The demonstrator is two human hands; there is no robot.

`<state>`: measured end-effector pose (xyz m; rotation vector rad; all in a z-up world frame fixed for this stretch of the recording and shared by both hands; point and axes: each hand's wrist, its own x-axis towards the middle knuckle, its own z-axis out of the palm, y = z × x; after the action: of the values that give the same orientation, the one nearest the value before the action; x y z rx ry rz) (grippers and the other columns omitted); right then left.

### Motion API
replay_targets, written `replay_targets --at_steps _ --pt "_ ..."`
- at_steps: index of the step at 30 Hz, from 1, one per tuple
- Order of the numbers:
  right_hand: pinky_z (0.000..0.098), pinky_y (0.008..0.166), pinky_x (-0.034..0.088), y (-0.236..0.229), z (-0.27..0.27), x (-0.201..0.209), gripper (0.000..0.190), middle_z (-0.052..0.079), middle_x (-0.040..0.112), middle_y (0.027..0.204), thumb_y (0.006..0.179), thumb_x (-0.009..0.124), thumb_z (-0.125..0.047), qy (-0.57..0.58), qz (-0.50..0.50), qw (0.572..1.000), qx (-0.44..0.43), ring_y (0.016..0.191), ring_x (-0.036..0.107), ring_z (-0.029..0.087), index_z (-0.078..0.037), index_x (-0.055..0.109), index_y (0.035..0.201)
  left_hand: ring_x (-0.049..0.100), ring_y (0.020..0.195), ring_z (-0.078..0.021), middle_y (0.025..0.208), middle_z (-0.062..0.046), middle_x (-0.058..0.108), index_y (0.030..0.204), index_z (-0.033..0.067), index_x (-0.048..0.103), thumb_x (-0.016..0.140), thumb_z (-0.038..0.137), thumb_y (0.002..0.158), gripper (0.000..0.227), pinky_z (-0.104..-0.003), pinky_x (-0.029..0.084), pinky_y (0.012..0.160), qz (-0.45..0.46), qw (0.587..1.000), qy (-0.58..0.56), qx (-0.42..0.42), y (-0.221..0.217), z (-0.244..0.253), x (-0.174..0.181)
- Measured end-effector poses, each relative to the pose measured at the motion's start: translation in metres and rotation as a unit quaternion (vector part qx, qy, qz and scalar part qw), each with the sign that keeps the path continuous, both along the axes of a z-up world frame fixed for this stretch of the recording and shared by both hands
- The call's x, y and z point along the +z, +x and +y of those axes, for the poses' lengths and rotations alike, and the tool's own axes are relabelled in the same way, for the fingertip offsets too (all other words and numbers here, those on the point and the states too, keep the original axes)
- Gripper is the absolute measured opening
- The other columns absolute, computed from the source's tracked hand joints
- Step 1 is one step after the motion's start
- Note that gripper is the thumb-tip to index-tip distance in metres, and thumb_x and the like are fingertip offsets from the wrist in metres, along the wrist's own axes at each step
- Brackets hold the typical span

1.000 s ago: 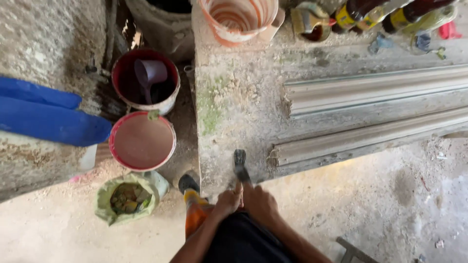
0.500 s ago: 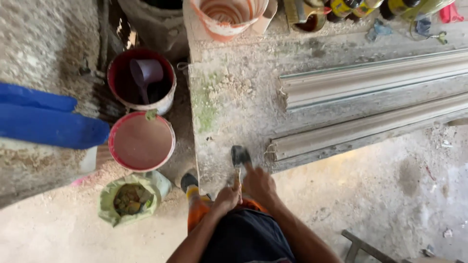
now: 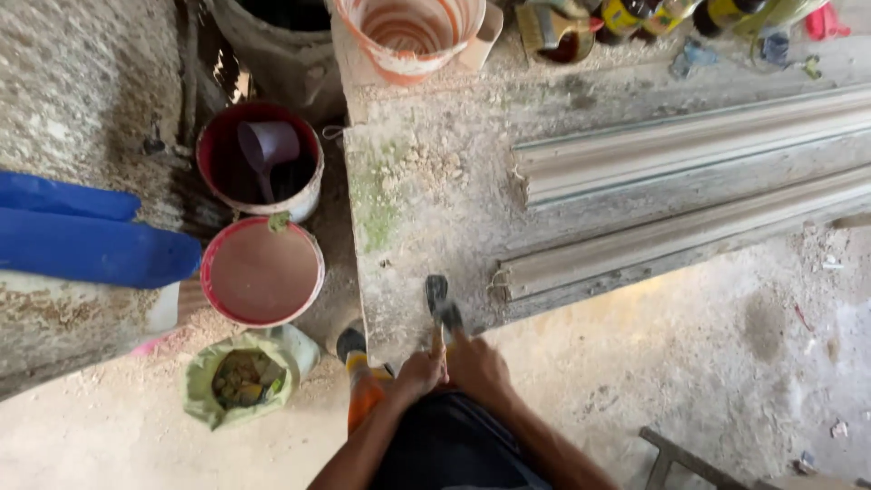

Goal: The person uses a scraper tool to clean debris from a concrete workbench surface. They then use a cloth to wipe dust off several long, white, ribbed panels resting on the bench.

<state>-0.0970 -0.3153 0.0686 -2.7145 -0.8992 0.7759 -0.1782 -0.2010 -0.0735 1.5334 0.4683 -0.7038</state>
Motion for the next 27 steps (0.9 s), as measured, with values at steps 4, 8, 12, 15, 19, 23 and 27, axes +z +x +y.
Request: replay_targets --at_steps 4,8,12,15,19,23,27 --pt "0.0561 0.066 0.057 0.061 0.03 0.023 0.035 0.019 0.07 0.097 0.091 0.063 -0.026 0.022 -0.058 0.987 -0.147 0.081 0.07 0.044 -0.015 0.065 0.124 0.072 0.067 -0.0258 0.068 -0.009 0.072 0.074 0.0061 0.068 0.038 0.06 0.103 0.068 -0.041 0.057 0.071 0.041 0.999 -0.003 0.036 0.022 0.041 0.002" --pt "0.0502 0.061 0.057 0.06 0.008 0.058 0.043 0.012 0.07 0.097 0.09 0.063 -0.02 0.074 -0.062 0.991 -0.093 0.076 0.07 0.036 -0.018 0.065 0.132 0.07 0.065 -0.03 0.078 -0.018 0.072 0.094 0.0013 0.073 0.042 0.067 0.104 0.074 -0.046 0.055 0.062 0.051 0.987 0.137 -0.067 0.003 0.123 0.024" --pt "0.0488 0.062 0.057 0.053 -0.007 0.033 0.042 0.01 0.071 0.098 0.085 0.066 -0.02 0.091 -0.029 0.994 0.055 0.073 0.07 0.034 -0.019 0.068 0.127 0.074 0.071 -0.0272 0.087 -0.015 0.077 0.114 0.013 0.077 0.051 0.072 0.089 0.07 -0.045 0.058 0.065 -0.086 0.935 0.31 -0.15 0.037 0.216 0.026" --pt "0.0513 0.063 0.056 0.058 0.026 0.017 0.033 0.009 0.072 0.098 0.091 0.062 -0.017 0.087 -0.066 0.993 0.031 0.074 0.072 0.036 -0.025 0.071 0.122 0.077 0.083 -0.0281 0.095 -0.018 0.079 0.106 0.0015 0.077 0.067 0.074 0.08 0.077 -0.044 0.062 0.074 0.067 0.931 0.339 -0.122 0.097 0.236 0.078" --pt "0.0516 0.065 0.058 0.068 0.048 0.032 0.034 0.013 0.069 0.098 0.093 0.059 -0.017 0.031 -0.056 0.994 0.083 0.071 0.071 0.037 -0.024 0.067 0.125 0.075 0.101 -0.0333 0.109 -0.021 0.076 0.11 0.0006 0.077 0.076 0.068 0.073 0.077 -0.045 0.059 0.086 0.099 0.928 0.349 -0.09 0.112 0.242 0.089" --pt "0.0551 0.064 0.057 0.071 0.037 0.02 0.035 0.015 0.068 0.094 0.088 0.063 -0.016 0.049 -0.038 0.996 0.071 0.07 0.07 0.04 -0.024 0.068 0.122 0.072 0.113 -0.0371 0.12 -0.023 0.073 0.115 0.0038 0.076 0.077 0.062 0.07 0.074 -0.045 0.057 0.095 0.122 0.932 0.339 -0.04 0.119 0.241 0.099" --pt "0.0559 0.059 0.055 0.074 0.049 0.028 0.038 0.015 0.069 0.096 0.087 0.065 -0.016 0.122 -0.053 0.989 0.071 0.069 0.069 0.041 -0.018 0.067 0.125 0.071 0.115 -0.0354 0.121 -0.021 0.073 0.116 0.0033 0.071 0.081 0.064 0.067 0.078 -0.045 0.057 0.096 0.101 0.936 0.338 -0.001 0.101 0.227 0.08"
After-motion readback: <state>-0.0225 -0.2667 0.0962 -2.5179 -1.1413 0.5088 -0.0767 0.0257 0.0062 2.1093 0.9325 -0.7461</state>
